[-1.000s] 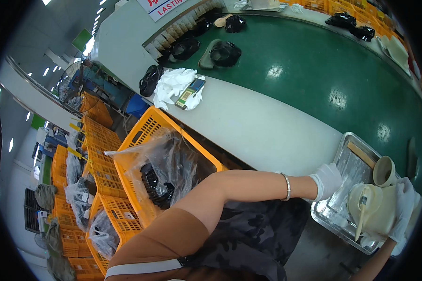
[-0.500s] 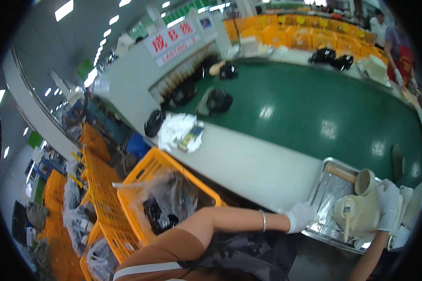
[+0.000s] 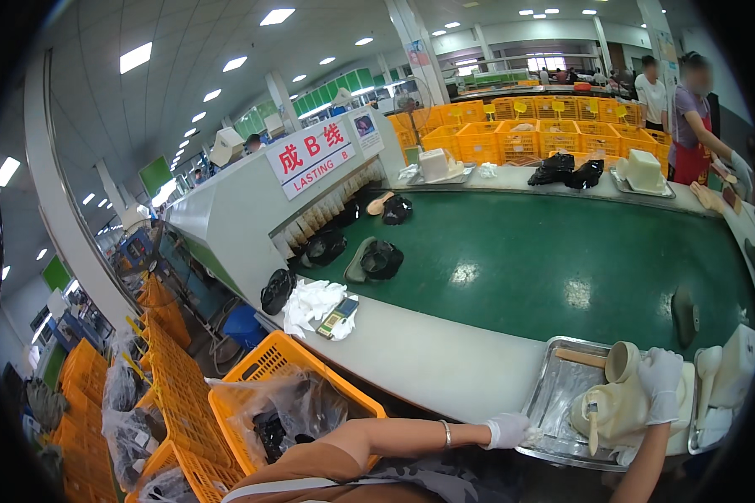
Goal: The person applies a white adhesive to the sole of a shoe using a brush. They retrieve a shoe from a yellow crate, dip the brush into a container of glue, and spread the adhesive evenly across the shoe's bottom surface. The person repeats this process for multiple shoes in a factory setting.
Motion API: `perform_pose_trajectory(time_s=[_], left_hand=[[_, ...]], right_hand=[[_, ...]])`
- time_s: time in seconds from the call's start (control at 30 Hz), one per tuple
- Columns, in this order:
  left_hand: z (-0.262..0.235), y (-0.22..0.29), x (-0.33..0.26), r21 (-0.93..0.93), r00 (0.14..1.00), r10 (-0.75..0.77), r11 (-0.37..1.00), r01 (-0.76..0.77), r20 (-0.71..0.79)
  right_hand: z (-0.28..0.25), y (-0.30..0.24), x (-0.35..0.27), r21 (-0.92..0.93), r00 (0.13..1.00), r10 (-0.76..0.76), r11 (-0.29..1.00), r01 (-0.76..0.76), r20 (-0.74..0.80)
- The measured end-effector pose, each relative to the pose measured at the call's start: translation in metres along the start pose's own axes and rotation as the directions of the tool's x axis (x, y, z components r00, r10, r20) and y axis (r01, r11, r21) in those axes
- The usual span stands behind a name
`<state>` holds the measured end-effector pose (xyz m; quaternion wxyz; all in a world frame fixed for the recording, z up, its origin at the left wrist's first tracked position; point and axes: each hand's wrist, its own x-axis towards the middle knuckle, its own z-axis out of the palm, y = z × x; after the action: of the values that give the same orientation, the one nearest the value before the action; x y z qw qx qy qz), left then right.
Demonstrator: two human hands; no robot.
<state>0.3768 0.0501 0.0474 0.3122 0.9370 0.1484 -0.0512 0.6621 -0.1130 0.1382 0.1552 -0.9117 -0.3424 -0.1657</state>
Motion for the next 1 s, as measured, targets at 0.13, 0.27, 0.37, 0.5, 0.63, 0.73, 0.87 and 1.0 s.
perform_pose_trajectory(time_s=[0.13,0.27,0.37,0.5,0.63,0.73,0.87,1.0], left_hand=[[0.002,-0.010,0.012,-0.127,0.999,-0.001,0.992,0.007,0.047],[-0.030,0.004,0.027,-0.004,0.999,-0.044,0.999,0.044,-0.025],[-0.038,0.000,0.035,0.133,0.963,0.042,0.991,-0.006,-0.267],[-0.046,0.005,0.036,0.228,0.932,0.187,0.966,-0.118,-0.310],[-0.056,0.010,0.037,0.413,0.910,0.372,0.869,-0.272,-0.184],[-0.067,0.005,0.051,0.517,0.971,0.240,0.832,-0.204,-0.002],[-0.063,-0.029,0.060,0.196,0.960,0.266,0.949,-0.246,-0.083],[-0.067,-0.034,0.049,0.157,0.909,0.388,0.917,-0.366,-0.151]], right_hand=[[-0.001,0.002,0.001,-0.011,0.999,0.008,1.000,-0.007,0.032],[0.003,0.011,0.001,-0.006,0.999,-0.022,1.000,0.022,0.025],[0.005,0.008,0.001,0.020,0.999,-0.044,0.999,0.043,0.024],[0.002,0.005,-0.004,0.021,0.995,-0.098,0.995,0.098,0.000],[-0.004,0.011,-0.006,0.016,0.993,-0.117,0.993,0.117,-0.022],[0.004,0.012,0.004,0.027,0.982,-0.176,0.984,0.175,0.066],[-0.013,-0.005,0.006,0.034,0.980,-0.195,0.980,0.194,0.029],[-0.019,-0.002,0.007,-0.026,0.966,-0.041,0.998,0.049,0.256]])
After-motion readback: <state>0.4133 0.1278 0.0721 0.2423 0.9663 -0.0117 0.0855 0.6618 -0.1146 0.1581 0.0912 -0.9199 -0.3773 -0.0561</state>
